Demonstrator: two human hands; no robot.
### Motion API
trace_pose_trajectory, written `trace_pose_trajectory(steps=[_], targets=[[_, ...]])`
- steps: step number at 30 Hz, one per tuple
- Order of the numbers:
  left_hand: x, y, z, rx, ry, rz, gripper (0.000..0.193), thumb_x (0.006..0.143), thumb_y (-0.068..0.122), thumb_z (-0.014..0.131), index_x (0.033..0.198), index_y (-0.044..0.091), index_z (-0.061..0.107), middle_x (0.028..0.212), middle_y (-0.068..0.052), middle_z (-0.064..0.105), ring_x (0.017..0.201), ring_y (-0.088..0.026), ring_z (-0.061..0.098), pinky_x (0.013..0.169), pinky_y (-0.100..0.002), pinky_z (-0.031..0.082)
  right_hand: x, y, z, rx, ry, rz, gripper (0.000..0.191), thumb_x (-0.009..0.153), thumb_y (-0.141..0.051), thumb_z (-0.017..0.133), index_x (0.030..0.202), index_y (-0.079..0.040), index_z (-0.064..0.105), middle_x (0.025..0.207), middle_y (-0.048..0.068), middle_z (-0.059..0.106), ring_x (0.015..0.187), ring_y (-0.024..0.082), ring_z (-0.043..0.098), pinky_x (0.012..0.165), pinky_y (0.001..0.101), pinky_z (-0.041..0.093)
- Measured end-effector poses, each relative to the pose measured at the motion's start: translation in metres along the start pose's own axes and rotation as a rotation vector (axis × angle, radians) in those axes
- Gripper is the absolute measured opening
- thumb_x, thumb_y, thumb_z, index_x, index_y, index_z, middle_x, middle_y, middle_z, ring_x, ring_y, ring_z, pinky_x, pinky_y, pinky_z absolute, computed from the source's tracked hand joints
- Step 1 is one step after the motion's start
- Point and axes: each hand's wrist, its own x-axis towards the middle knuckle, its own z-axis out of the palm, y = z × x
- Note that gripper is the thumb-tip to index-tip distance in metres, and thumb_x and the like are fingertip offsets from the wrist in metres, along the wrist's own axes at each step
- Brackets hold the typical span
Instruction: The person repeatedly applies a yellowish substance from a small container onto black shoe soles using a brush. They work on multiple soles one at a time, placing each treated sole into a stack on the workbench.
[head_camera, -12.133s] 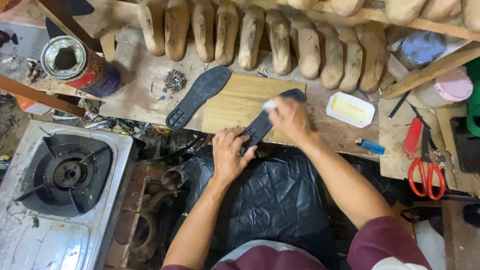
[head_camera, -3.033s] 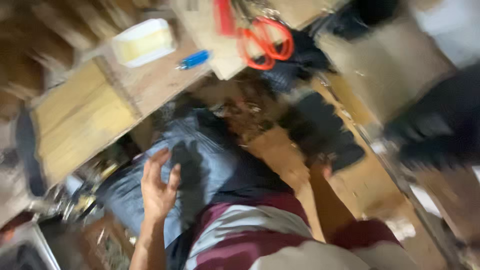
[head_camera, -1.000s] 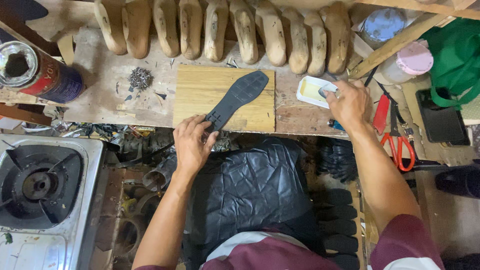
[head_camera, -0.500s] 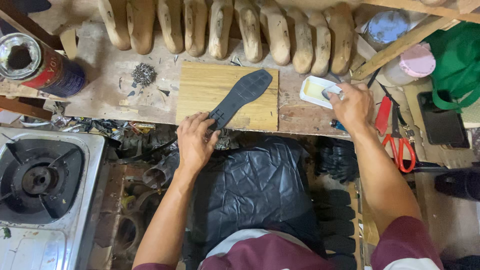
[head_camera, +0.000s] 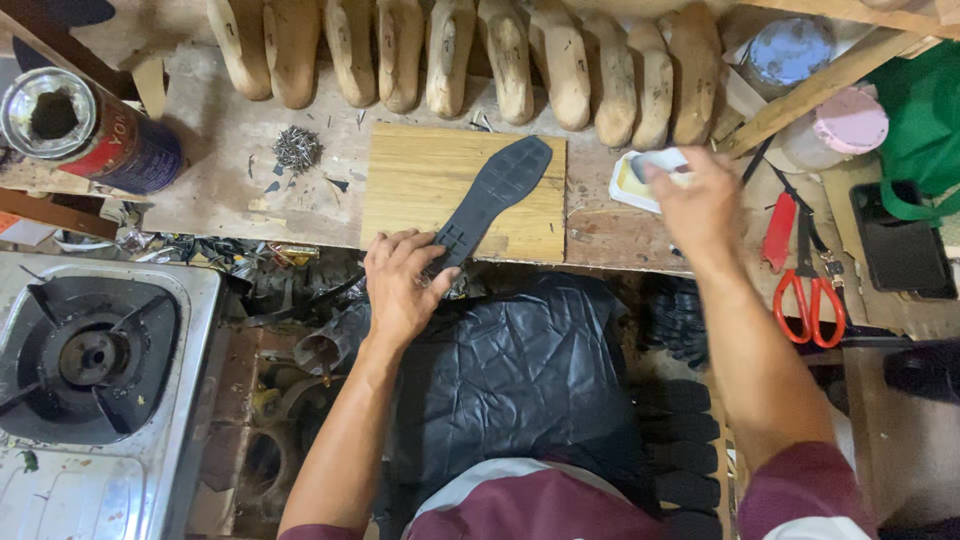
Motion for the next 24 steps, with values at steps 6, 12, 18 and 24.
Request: trace_pose_trajectory(steps=[6,12,18,24], targets=[[0.000,-0.001,0.002,0.017,0.011,-0.005,0.037,0.077,0.034,0.085,0.104,0.010,0.076,0.121,-0.007,0.071,0.126,-0.031,0.058,0.115,-0.057,0.032,-0.002,-0.076,0.077,0.084,-0.113,-0.145,0.019,0.087,-0.021,0.084,0.102,-0.011,0.077,0.087,0.012,0.072,0.083,0.029,0.068,0.075,0.0405,0.053],[0.003,-0.007,0.001,0.010,0.020,-0.034,0.037,0.076,0.034,0.086,0.104,0.010,0.077,0.122,-0.006,0.072,0.126,-0.031,0.057,0.116,-0.057,0.031,0.016,-0.103,0.119,-0.044,-0.152,-0.371,0.015,0.089,-0.018,0.080,0.098,-0.009,0.073,0.083,0.012,0.072,0.086,0.034,0.064,0.080,0.0469,0.050],[0.005,-0.011,-0.002,-0.022,0.002,-0.071,0.037,0.076,0.033,0.085,0.104,0.011,0.077,0.123,-0.005,0.072,0.127,-0.030,0.057,0.118,-0.057,0.029,0.053,-0.096,0.122,-0.185,-0.033,-0.267,0.014,0.087,-0.016,0.078,0.097,-0.008,0.073,0.085,0.013,0.071,0.086,0.033,0.064,0.077,0.0467,0.050],[0.008,-0.013,-0.003,-0.025,0.016,-0.051,0.037,0.076,0.034,0.085,0.103,0.011,0.078,0.121,-0.005,0.072,0.125,-0.030,0.057,0.117,-0.058,0.029,0.031,-0.127,0.144,-0.042,-0.305,-0.327,0.016,0.087,-0.022,0.080,0.101,-0.015,0.077,0.089,0.013,0.070,0.081,0.029,0.065,0.070,0.0456,0.050]])
